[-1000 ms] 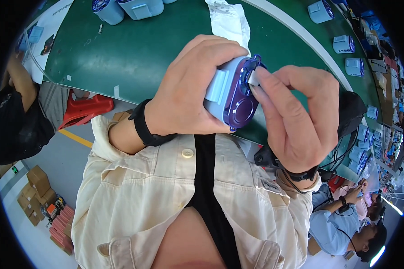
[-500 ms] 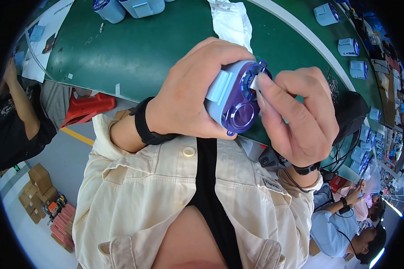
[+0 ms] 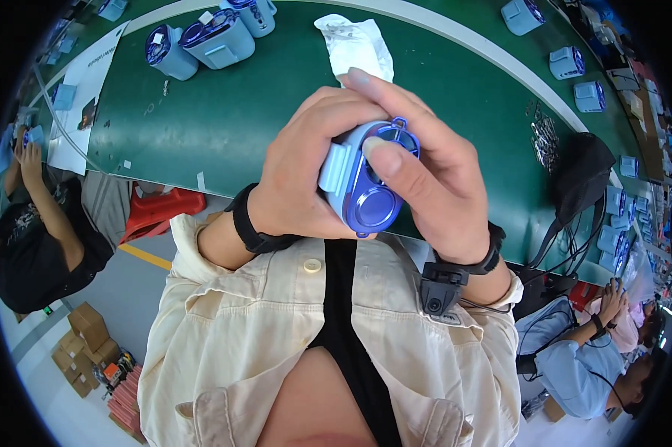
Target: The person picks up a blue device, wipes it with a cloth, and peels a small white sticker from it by hand. They then place the device back on the conveyor belt and repeat the process with several more devices.
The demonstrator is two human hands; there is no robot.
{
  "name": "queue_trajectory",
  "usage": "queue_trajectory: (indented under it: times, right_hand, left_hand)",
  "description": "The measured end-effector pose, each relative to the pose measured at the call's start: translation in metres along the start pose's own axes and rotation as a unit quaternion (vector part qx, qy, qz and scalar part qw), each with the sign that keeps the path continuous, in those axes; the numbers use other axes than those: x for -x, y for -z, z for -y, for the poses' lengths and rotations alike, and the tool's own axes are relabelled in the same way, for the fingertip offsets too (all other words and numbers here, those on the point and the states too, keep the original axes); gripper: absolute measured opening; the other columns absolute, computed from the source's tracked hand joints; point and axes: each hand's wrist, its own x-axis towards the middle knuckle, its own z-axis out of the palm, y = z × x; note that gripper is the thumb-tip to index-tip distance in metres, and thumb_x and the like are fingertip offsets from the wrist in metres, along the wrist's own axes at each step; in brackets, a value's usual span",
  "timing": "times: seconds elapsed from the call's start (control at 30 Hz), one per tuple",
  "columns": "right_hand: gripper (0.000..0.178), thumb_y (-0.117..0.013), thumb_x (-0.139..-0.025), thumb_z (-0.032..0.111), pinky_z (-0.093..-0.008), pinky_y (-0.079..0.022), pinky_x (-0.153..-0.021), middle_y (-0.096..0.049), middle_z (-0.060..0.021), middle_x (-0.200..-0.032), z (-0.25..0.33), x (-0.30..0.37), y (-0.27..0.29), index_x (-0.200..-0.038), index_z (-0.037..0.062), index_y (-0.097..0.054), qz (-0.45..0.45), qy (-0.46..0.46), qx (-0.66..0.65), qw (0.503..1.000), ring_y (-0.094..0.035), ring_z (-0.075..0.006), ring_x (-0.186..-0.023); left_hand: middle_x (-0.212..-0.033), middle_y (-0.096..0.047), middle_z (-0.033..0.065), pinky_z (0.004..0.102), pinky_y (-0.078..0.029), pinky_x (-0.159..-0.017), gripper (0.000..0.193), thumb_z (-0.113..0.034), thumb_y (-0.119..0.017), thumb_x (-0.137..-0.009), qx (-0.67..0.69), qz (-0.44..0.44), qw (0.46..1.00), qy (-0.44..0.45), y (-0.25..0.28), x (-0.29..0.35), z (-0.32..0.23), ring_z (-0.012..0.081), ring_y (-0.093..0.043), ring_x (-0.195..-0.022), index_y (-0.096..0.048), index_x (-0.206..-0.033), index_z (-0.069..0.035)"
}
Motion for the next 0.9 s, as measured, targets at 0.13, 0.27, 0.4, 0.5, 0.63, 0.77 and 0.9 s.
queue_trajectory:
  times: [0.13,0.27,0.4,0.5,0.63,0.77,0.9]
  right_hand:
    - [0.048,-0.061,-0.091,0.016,-0.0354,-0.036,-0.106,-0.049,-0.0208,-0.137,-0.004,0.000,0.003,-0.133,-0.0043,-0.050,0.042,-0.040,-0.121,0.991,-0.049,-0.0247,-0.125]
    - [0.051,-0.063,-0.088,0.015,-0.0367,-0.035,-0.107,-0.048,-0.0217,-0.138,-0.003,-0.002,0.010,-0.134,-0.0037,-0.050,0.087,-0.057,-0.146,0.984,-0.049,-0.0269,-0.126]
    - [0.052,-0.063,-0.088,0.016,-0.0374,-0.034,-0.108,-0.048,-0.0221,-0.139,-0.002,-0.004,0.014,-0.134,-0.0031,-0.050,0.123,-0.051,-0.132,0.982,-0.048,-0.0283,-0.127]
    - [0.052,-0.062,-0.088,0.017,-0.0377,-0.034,-0.108,-0.047,-0.0223,-0.139,-0.002,-0.002,0.014,-0.135,-0.0027,-0.049,0.131,-0.057,-0.142,0.979,-0.047,-0.0289,-0.128]
    - [0.052,-0.060,-0.090,0.018,-0.0376,-0.034,-0.108,-0.045,-0.0220,-0.142,0.001,-0.001,0.012,-0.136,-0.0029,-0.049,0.072,-0.120,-0.251,0.958,-0.046,-0.0276,-0.129]
    - [0.051,-0.057,-0.092,0.019,-0.0369,-0.035,-0.108,-0.042,-0.0216,-0.143,-0.007,0.000,0.011,-0.137,-0.0046,-0.046,0.102,-0.036,-0.100,0.989,-0.045,-0.0270,-0.130]
    - [0.052,-0.056,-0.093,0.019,-0.0357,-0.035,-0.107,-0.042,-0.0202,-0.144,-0.008,0.001,0.008,-0.138,-0.0053,-0.044,0.086,-0.047,-0.149,0.984,-0.046,-0.0256,-0.128]
  left_hand:
    - [-0.111,-0.061,0.0120,0.0415,-0.046,-0.090,0.080,-0.023,-0.090,-0.052,-0.012,-0.004,1.000,0.013,0.000,0.004,-0.004,0.0351,-0.060,-0.101,-0.053,-0.120,-0.005]
    - [-0.112,-0.060,0.0117,0.0418,-0.046,-0.090,0.078,-0.023,-0.089,-0.053,-0.024,0.014,0.999,0.017,-0.001,0.009,-0.004,0.0356,-0.059,-0.100,-0.053,-0.120,-0.007]
    - [-0.113,-0.060,0.0119,0.0420,-0.046,-0.090,0.079,-0.024,-0.089,-0.054,-0.004,0.028,0.999,0.018,-0.004,0.016,0.000,0.0359,-0.058,-0.102,-0.052,-0.121,-0.008]
    - [-0.115,-0.059,0.0121,0.0419,-0.046,-0.090,0.080,-0.025,-0.089,-0.054,0.041,0.035,0.997,0.048,-0.003,0.019,-0.001,0.0360,-0.058,-0.104,-0.050,-0.123,-0.008]
    - [-0.118,-0.058,0.0131,0.0407,-0.046,-0.090,0.083,-0.026,-0.089,-0.054,-0.002,0.058,0.998,0.028,0.000,0.012,-0.004,0.0357,-0.057,-0.107,-0.049,-0.125,-0.007]
    - [-0.120,-0.057,0.0144,0.0402,-0.046,-0.092,0.085,-0.027,-0.089,-0.053,0.036,0.038,0.998,0.047,0.000,0.011,-0.001,0.0354,-0.057,-0.109,-0.049,-0.125,-0.007]
    - [-0.122,-0.056,0.0157,0.0408,-0.046,-0.093,0.089,-0.030,-0.090,-0.051,0.004,0.048,0.998,0.039,0.002,0.009,0.003,0.0356,-0.056,-0.111,-0.048,-0.126,-0.007]
